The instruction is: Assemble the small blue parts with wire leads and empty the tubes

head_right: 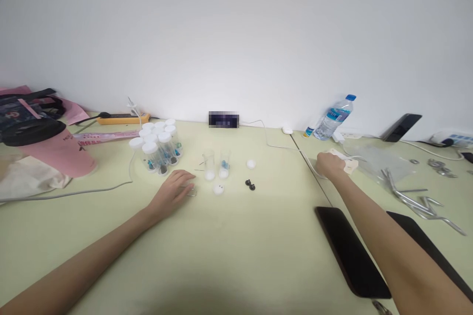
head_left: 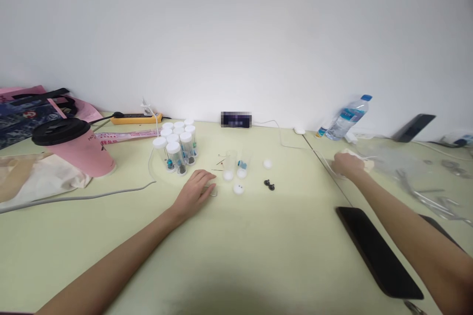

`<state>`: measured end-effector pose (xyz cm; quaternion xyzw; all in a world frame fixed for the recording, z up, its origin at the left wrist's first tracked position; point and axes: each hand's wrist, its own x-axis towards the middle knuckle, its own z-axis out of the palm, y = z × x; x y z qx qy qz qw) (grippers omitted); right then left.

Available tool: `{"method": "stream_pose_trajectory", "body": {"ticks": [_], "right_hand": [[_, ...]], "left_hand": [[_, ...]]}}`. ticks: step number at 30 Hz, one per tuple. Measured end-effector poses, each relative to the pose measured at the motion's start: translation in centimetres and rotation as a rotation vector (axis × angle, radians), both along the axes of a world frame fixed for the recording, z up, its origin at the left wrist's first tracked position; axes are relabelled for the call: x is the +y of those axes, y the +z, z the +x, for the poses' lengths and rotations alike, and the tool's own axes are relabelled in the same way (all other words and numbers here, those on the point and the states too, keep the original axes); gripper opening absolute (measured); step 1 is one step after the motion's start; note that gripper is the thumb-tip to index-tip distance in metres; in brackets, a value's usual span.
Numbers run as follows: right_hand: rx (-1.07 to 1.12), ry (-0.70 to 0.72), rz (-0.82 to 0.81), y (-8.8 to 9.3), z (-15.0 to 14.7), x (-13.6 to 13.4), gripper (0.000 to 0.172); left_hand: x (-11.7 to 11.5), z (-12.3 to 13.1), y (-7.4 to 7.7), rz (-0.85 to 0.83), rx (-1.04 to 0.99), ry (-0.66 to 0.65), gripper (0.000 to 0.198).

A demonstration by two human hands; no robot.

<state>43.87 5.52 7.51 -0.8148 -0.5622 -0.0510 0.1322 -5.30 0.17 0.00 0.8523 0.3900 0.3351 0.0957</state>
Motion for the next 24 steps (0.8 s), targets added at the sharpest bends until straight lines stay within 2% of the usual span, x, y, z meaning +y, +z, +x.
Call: {"method": "stream_pose_trajectory", "body": {"ticks": [3,5,7,9,10,12,14,16,19,24], "right_hand": [[0.046,0.012,-0.077,2.5,-2.2,1.1,0.022],[0.107,0.112,-0.097,4.3,-4.9,1.4,0.026],[0.214,0.259,-0.094,5.7,-8.7,0.9,0.030],[0.493,0.528,-0.066,6.6,-13.1,-0.1,0.032],[0.560,0.631,-0.045,6.8,-15.3,-0.7,0.032],[0.599,0.764,-0.021,7.1,-18.9,-2.0,0.032],[0.565,0.804,0.022,7.2,-21.3,-3.0,0.031],[0.478,0.809,0.071,7.4,-22.5,-3.6,0.030],[0.365,0.817,0.087,7.7,-22.6,-4.4,0.030],[0.292,0.806,0.042,8.2,-21.9,-5.6,0.031]], "left_hand": [[0.1,0.0,-0.1,-0.010,-0.040,0.072,0.030],[0.2,0.1,-0.4,-0.019,-0.017,0.078,0.036],[0.3,0.1,-0.9,-0.022,0.048,0.071,0.044],[0.4,0.1,-1.4,-0.020,0.128,0.070,0.053],[0.5,0.0,-1.6,-0.019,0.163,0.074,0.055],[0.9,-0.1,-1.9,-0.011,0.203,0.085,0.054],[1.5,-0.3,-2.0,0.014,0.224,0.086,0.051],[2.3,-0.3,-1.8,0.043,0.259,0.059,0.055],[3.9,0.1,-1.4,0.040,0.330,0.006,0.059],[7.3,2.4,-0.1,-0.021,0.328,0.148,0.027]]}}
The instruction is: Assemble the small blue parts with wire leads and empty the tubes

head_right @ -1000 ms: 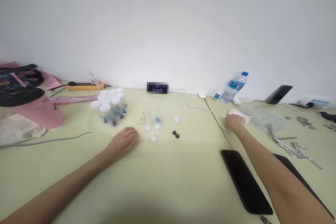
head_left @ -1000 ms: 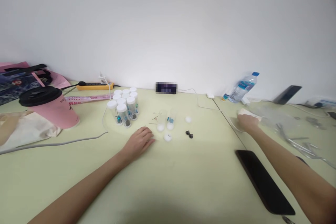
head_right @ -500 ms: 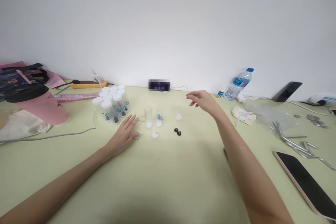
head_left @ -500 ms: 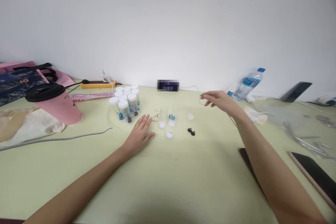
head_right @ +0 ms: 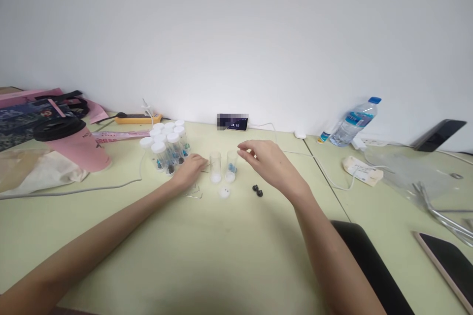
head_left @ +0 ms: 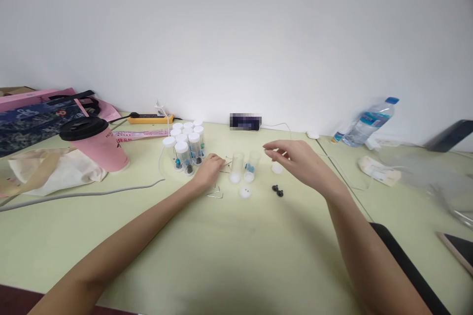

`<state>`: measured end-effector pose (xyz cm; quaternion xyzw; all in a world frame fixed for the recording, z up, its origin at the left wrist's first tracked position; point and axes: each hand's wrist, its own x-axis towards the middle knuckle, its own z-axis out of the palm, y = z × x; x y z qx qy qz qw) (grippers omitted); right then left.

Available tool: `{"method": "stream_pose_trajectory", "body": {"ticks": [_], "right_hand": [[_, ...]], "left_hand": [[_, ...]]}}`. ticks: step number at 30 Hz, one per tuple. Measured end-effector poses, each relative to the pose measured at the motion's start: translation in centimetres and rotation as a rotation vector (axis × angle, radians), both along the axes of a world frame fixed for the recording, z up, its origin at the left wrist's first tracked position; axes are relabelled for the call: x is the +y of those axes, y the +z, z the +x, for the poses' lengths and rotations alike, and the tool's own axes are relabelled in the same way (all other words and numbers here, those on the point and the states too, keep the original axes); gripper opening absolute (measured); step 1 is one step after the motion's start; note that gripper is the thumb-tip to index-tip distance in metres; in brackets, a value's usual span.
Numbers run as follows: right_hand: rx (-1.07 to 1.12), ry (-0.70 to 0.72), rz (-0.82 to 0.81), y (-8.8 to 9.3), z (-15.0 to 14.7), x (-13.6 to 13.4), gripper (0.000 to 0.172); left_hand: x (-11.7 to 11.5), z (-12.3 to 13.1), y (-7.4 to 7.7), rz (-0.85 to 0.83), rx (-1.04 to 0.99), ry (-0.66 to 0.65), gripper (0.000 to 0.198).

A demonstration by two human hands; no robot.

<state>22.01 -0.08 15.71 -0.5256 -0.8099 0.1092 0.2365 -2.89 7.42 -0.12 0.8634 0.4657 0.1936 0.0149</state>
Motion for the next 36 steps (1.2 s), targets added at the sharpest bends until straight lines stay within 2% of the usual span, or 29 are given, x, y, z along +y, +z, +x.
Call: {"method": "stream_pose_trajectory", "body": {"ticks": [3,6,18,25,33,36], "right_hand": [[-0.020,0.014,-0.020,0.5,0.1,-0.6,0.031],[-0.041,0.017,-0.033,1.1,-0.1,-1.2,0.032],[-0.148,0.018,-0.001,2.0,-0.7,-3.0,0.033],[-0.192,0.005,0.014,2.2,-0.3,-3.0,0.035],[-0.192,0.026,-0.014,2.3,-0.2,-3.0,0.036],[-0.187,0.025,-0.027,2.4,-0.1,-3.1,0.037]], "left_hand": [[1.5,1.4,0.5,0.002,0.001,0.076,0.018],[1.9,1.9,0.5,-0.003,0.027,0.120,0.017],[-0.7,-1.9,0.4,-0.046,0.060,0.115,0.021],[-0.3,-1.0,0.9,-0.101,-0.018,0.051,0.015],[0.1,-1.4,-0.1,-0.023,0.005,0.104,0.022],[-0.3,-1.8,0.3,0.014,0.023,0.124,0.021]]}}
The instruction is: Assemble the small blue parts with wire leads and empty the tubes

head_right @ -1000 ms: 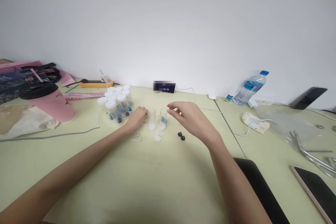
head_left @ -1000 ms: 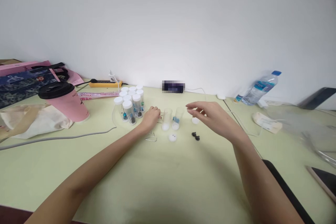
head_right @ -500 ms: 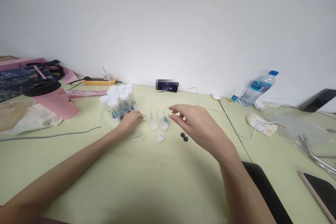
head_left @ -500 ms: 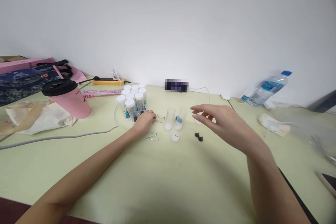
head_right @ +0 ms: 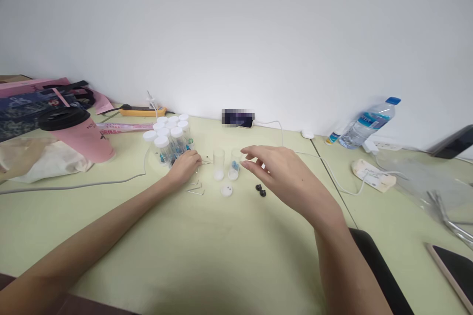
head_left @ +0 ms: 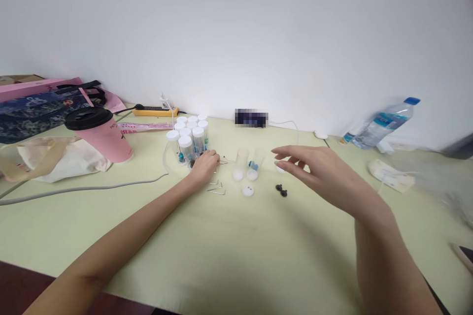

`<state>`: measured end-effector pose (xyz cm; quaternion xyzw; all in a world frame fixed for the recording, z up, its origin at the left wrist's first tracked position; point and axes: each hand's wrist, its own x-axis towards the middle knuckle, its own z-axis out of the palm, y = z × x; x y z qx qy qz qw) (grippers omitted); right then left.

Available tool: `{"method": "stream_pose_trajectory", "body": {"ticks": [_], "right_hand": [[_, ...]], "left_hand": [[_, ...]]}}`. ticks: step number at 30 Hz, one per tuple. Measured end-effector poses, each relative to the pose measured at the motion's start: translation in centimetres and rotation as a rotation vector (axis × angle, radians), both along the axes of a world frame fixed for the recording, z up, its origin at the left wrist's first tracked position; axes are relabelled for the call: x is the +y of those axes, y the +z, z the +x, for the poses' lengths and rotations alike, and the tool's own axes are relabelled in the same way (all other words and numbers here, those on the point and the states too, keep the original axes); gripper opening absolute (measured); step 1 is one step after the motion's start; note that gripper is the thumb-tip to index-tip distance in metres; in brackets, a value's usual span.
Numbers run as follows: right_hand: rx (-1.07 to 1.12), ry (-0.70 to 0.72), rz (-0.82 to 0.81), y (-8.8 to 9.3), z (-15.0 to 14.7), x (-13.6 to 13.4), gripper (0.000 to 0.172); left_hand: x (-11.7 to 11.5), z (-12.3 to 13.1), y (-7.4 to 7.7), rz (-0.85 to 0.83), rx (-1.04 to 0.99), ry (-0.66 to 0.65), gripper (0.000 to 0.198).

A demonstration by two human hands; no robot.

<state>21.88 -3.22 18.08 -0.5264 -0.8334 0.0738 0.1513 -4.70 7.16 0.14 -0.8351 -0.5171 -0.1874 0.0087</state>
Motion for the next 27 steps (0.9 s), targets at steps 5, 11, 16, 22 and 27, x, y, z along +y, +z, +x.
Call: {"method": "stream_pose_trajectory", "body": {"ticks": [5,11,16,22,27], "right_hand": [[-0.014,0.030,-0.082,0.1,-0.2,-0.3,0.036],[-0.101,0.105,-0.236,-0.4,0.3,0.0,0.035],[-0.159,0.154,-0.232,-1.4,1.2,0.0,0.027],[-0.350,0.237,-0.141,-2.0,0.5,-0.4,0.026],[-0.399,0.256,-0.103,-3.7,-1.4,-0.7,0.020]], "left_hand": [[-2.2,-1.5,1.3,0.041,0.014,-0.033,0.020],[-5.6,-3.4,0.5,-0.035,-0.059,-0.116,0.019],[-7.1,-2.3,0.8,-0.149,-0.149,-0.150,0.018],[-7.8,-1.3,1.0,-0.216,-0.138,-0.145,0.016],[-8.0,-1.2,0.6,-0.264,-0.177,-0.123,0.016]]}}
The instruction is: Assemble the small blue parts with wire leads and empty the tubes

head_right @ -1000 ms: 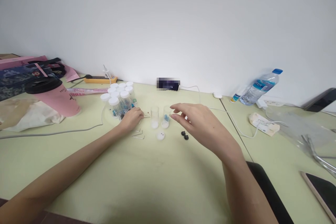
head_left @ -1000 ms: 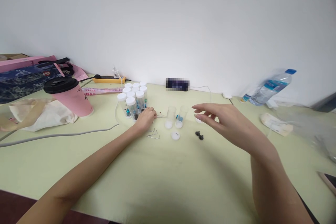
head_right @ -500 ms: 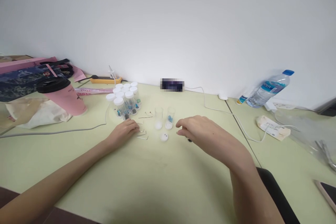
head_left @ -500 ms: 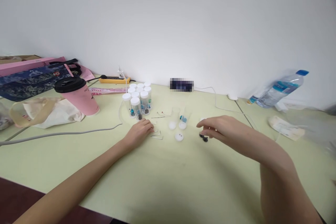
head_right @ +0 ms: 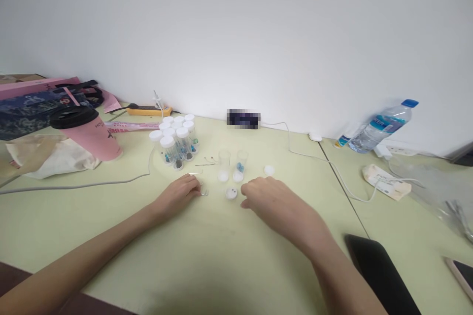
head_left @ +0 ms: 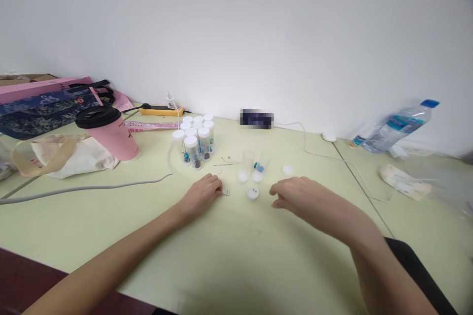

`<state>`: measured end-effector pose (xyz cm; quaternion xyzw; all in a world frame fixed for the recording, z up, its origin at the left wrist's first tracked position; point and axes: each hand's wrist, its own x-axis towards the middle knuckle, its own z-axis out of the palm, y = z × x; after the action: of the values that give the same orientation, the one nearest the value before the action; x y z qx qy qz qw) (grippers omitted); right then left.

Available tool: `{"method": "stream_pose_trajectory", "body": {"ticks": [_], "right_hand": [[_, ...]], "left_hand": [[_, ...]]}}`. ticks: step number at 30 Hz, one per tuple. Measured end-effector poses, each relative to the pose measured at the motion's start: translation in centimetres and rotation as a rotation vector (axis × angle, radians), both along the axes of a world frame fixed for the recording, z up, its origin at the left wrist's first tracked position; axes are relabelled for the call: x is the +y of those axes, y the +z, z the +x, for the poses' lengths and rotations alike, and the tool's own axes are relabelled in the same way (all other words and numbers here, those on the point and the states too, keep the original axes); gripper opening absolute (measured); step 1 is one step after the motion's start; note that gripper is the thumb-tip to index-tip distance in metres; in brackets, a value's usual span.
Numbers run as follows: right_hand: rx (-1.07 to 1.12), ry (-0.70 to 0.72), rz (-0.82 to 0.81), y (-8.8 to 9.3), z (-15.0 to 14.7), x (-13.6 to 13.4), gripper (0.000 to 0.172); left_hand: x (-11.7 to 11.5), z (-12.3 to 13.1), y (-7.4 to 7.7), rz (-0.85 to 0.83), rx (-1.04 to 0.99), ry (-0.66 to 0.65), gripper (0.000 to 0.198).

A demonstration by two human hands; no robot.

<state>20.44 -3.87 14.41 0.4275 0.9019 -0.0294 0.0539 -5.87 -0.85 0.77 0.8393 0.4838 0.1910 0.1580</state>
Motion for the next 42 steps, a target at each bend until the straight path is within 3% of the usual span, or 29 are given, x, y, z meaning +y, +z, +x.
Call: {"method": "stream_pose_trajectory", "body": {"ticks": [8,11,14,17,19,24,31,42], "right_hand": [[0.006,0.067,0.044,-7.3,-6.3,0.8,0.008],[0.024,0.059,0.072,-9.4,-7.7,1.3,0.003],[0.007,0.071,0.103,-10.6,-8.1,1.7,0.014],[-0.050,0.098,0.140,-11.1,-8.1,1.9,0.027],[-0.094,0.122,0.163,-11.2,-8.1,1.8,0.034],[-0.188,0.137,0.197,-11.2,-8.4,1.1,0.031],[-0.211,0.130,0.221,-11.2,-8.5,0.4,0.027],[-0.208,0.144,0.201,-10.8,-8.1,0.5,0.028]], "left_hand": [[0.1,-0.1,0.4,-0.061,-0.106,0.029,0.016],[0.6,-1.3,1.2,0.120,-0.112,0.112,0.020],[1.4,-3.3,2.5,0.430,-0.123,0.286,0.021],[2.0,-5.2,3.8,0.646,-0.258,0.521,0.013],[2.4,-5.9,4.5,0.712,-0.320,0.594,0.025],[3.9,-5.6,5.4,0.726,-0.175,0.510,0.050],[5.2,-5.5,5.0,0.607,-0.089,0.420,0.038],[5.4,-8.4,4.2,0.683,-0.043,0.382,0.043]]}}
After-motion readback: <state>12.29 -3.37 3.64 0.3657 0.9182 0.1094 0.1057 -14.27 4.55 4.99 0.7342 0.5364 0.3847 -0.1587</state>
